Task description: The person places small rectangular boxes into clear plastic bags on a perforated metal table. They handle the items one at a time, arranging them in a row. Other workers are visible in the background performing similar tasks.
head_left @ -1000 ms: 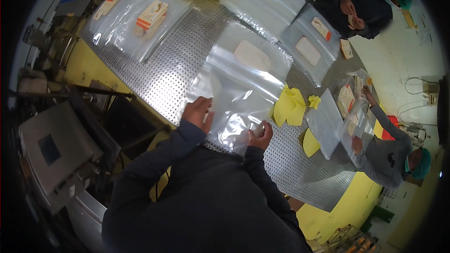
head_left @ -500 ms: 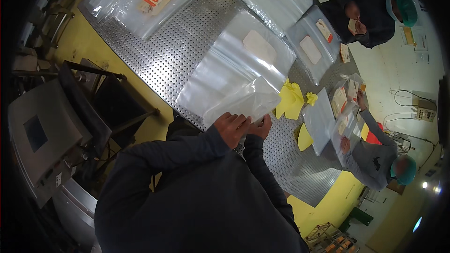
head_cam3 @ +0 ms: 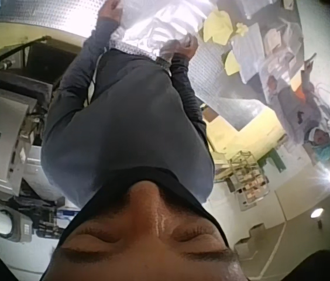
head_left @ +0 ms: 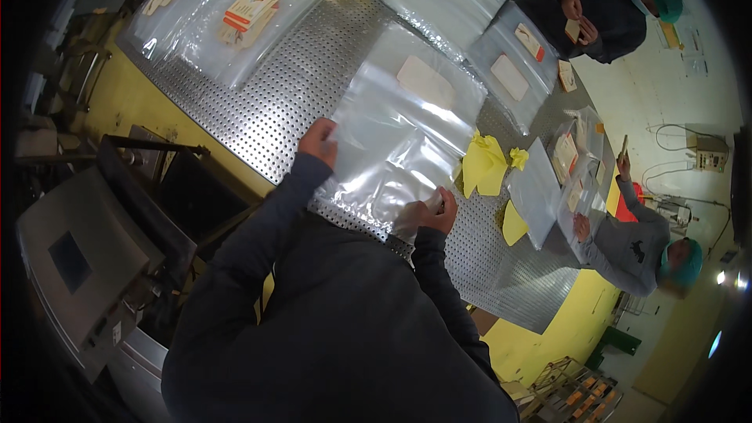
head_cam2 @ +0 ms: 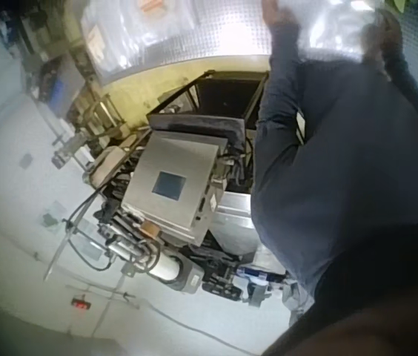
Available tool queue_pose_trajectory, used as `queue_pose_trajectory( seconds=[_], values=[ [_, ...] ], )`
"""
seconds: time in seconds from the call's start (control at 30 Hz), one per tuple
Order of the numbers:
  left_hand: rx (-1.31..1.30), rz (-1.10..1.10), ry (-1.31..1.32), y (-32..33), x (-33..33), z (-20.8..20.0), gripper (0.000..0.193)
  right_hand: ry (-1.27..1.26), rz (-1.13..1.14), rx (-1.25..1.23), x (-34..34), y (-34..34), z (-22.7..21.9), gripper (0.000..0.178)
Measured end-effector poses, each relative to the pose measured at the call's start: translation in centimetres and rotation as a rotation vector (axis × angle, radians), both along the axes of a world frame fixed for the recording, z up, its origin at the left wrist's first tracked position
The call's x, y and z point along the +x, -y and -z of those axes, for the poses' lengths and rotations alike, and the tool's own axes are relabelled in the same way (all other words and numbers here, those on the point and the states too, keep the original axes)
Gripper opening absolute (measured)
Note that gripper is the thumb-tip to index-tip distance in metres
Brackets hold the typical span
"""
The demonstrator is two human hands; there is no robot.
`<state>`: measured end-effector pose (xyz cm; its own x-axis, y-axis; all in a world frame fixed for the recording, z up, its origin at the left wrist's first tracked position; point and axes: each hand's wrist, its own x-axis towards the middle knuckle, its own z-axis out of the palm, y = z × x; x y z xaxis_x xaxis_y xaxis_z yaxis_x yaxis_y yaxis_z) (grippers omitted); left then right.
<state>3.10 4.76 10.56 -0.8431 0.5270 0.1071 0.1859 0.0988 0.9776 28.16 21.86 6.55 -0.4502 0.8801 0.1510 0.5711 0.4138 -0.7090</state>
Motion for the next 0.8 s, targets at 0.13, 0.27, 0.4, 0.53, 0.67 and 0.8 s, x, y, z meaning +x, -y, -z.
queue_pose_trajectory(
  seconds=[0.13, 0.27, 0.4, 0.53, 0.67, 0.8],
  values=[
    [-0.256, 0.008, 0.067, 1.3, -2.2, 3.0, 0.025, 0.047, 0.007, 0.15, -0.5, 0.1, 0.8, 0.064],
    [-0.363, -0.044, -0.219, 1.4, -1.3, 2.5, 0.027, -0.029, 0.071, -0.052, -0.8, 0.1, 0.6, 0.064],
    [-0.397, -0.094, -0.382, 1.4, 0.0, 3.0, 0.033, -0.047, 0.075, -0.113, -1.5, 0.3, -0.5, 0.063],
    [-0.391, -0.09, -0.463, 1.7, 0.4, 4.0, 0.033, -0.136, 0.042, -0.224, -1.3, -0.1, -0.9, 0.063],
    [-0.26, -0.105, -0.265, 3.1, -0.8, 11.5, 0.032, -0.109, -0.012, -0.071, -1.0, -0.6, 0.4, 0.063],
    [-0.251, -0.139, -0.346, 2.3, -0.1, 7.6, 0.032, -0.167, 0.11, -0.141, -0.5, -0.1, -3.3, 0.052]
  ],
)
